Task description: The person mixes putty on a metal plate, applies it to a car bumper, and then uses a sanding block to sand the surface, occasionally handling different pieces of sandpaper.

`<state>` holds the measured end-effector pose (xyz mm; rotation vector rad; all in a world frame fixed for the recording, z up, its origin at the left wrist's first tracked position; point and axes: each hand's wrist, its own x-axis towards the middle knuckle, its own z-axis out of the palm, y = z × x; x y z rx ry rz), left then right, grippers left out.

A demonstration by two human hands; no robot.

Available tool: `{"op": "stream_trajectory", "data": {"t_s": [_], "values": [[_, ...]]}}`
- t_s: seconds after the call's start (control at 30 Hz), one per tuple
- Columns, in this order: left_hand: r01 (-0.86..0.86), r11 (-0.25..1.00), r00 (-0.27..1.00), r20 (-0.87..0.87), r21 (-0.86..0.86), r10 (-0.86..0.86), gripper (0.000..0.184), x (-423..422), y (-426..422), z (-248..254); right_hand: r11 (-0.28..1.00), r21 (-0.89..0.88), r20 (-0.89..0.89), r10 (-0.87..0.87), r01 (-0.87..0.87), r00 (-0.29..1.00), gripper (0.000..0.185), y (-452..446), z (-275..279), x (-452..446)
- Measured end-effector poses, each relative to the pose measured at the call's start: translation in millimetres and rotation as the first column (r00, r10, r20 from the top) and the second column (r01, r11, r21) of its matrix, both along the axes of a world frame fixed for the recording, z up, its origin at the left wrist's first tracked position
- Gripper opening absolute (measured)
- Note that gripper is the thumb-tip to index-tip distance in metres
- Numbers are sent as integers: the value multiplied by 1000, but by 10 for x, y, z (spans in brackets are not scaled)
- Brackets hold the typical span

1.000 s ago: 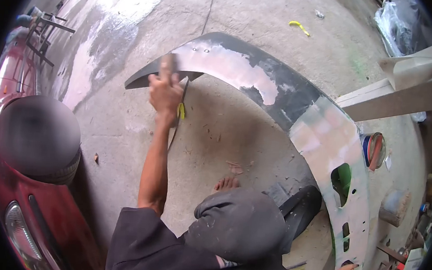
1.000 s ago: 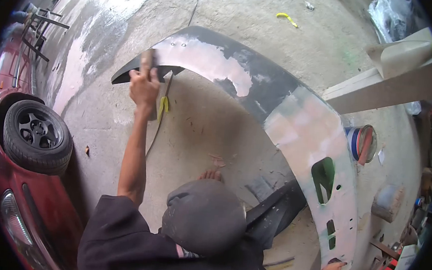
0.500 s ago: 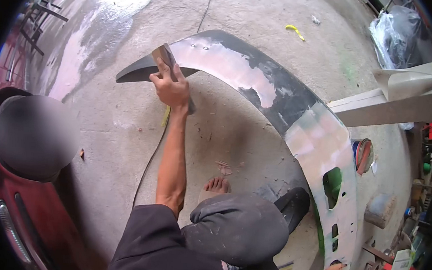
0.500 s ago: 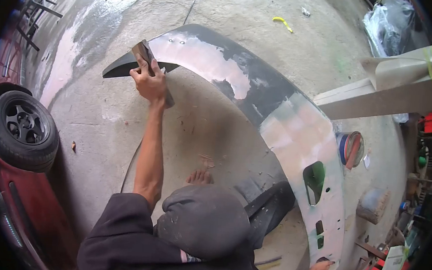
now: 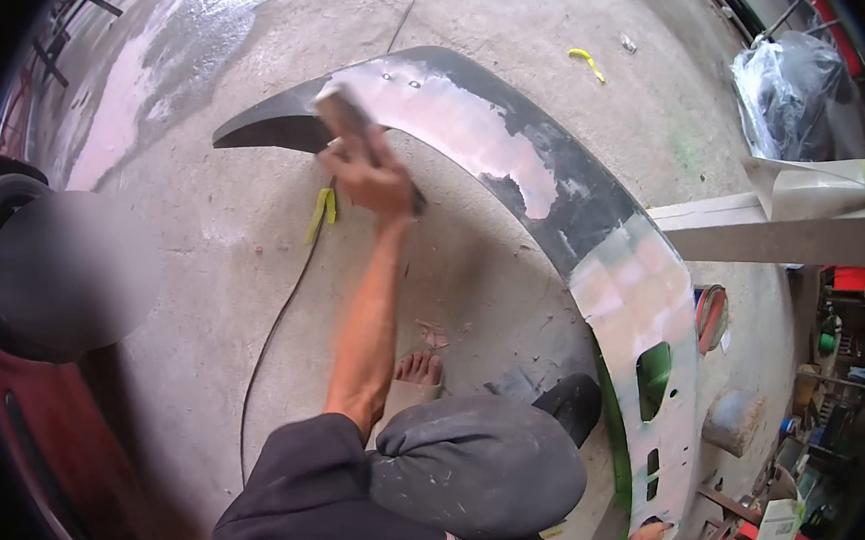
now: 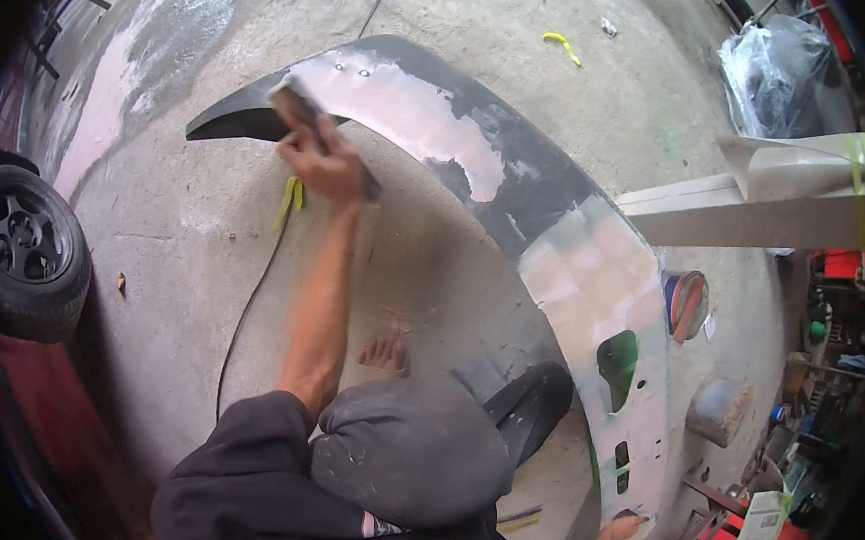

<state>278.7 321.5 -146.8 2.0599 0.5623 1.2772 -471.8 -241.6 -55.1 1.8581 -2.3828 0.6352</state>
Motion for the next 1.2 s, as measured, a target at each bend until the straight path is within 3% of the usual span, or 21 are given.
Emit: {"op": "stream_trajectory", "data": {"t_s": [0.07, 0.13, 0.2, 0.27, 0.33, 0.4, 0.43, 0.5, 0.57, 0.63, 0.73, 0.77, 0.83, 0.9, 0.97, 1.03, 1.13, 1.17, 1.2], "values": [[313, 944, 938, 187, -103, -291, 49, -368, -635, -18, 998, 25, -81, 51, -49, 995, 79, -210, -55, -150], [478, 875, 871, 170, -82, -460, 63, -876, -1063, -43, 991, 70, -197, 129, -117, 972, 73, -502, -182, -559], [568, 823, 809, 178, 13, -561, 65, -917, -955, -140, 991, 114, -178, 92, -72, 980, 67, -275, -39, -320], [486, 870, 866, 94, 79, -492, 62, -589, -540, -317, 990, 111, -195, 109, -89, 975, 71, -294, -28, -234], [156, 981, 975, 144, 116, -172, 59, 7, 68, -392, 987, 60, -250, 162, -152, 954, 89, -444, -140, -450], [12, 994, 997, 78, -104, -4, 59, 202, 374, -308, 995, 42, -102, 91, -87, 991, 91, -420, -136, -428], [31, 999, 996, 83, -42, -27, 59, 192, 323, -289, 998, 35, -22, 55, -54, 998, 92, -404, -144, -387], [66, 995, 994, 80, 76, -72, 60, 21, -48, -261, 995, 84, -20, 60, -58, 998, 85, -96, 21, -17], [368, 913, 922, 196, -175, -334, 58, -471, -804, -39, 990, 122, -48, 77, -70, 996, 84, 11, 108, 170], [504, 805, 864, 184, -313, -470, 57, -877, -1145, 12, 985, 152, -102, 99, -83, 990, 87, -63, 106, 38], [455, 866, 888, 176, -208, -425, 58, -530, -771, -169, 986, 125, 83, 104, -114, 991, 82, 10, 86, 119], [230, 965, 969, 118, -123, -216, 59, -153, -490, -255, 986, 130, 21, 102, -104, 995, 87, -120, 22, 42], [18, 982, 994, 108, -189, 3, 62, 151, -232, -257, 988, 140, -118, 86, -70, 989, 95, -445, -101, -400], [84, 863, 979, 204, -497, 22, 65, 283, -190, 2, 987, 110, -134, 128, -114, 983, 96, -545, -182, -544], [173, 877, 982, 142, -449, -121, 66, -42, -633, 46, 986, 85, -162, 157, -145, 974, 97, -572, -191, -545], [347, 850, 936, 204, -396, -287, 66, -494, -1073, 167, 984, 73, -206, 174, -162, 963, 97, -435, -134, -407], [508, 767, 860, 193, -392, -472, 66, -769, -1109, 42, 986, 120, -97, 130, -118, 987, 95, -138, 41, -246], [471, 830, 881, 104, -299, -462, 66, -692, -958, 34, 984, 138, -54, 120, -111, 991, 95, -88, 64, -134], [363, 893, 931, 148, -266, -335, 61, -416, -723, 24, 983, 153, -6, 106, -103, 994, 94, -62, 60, -33]]}}
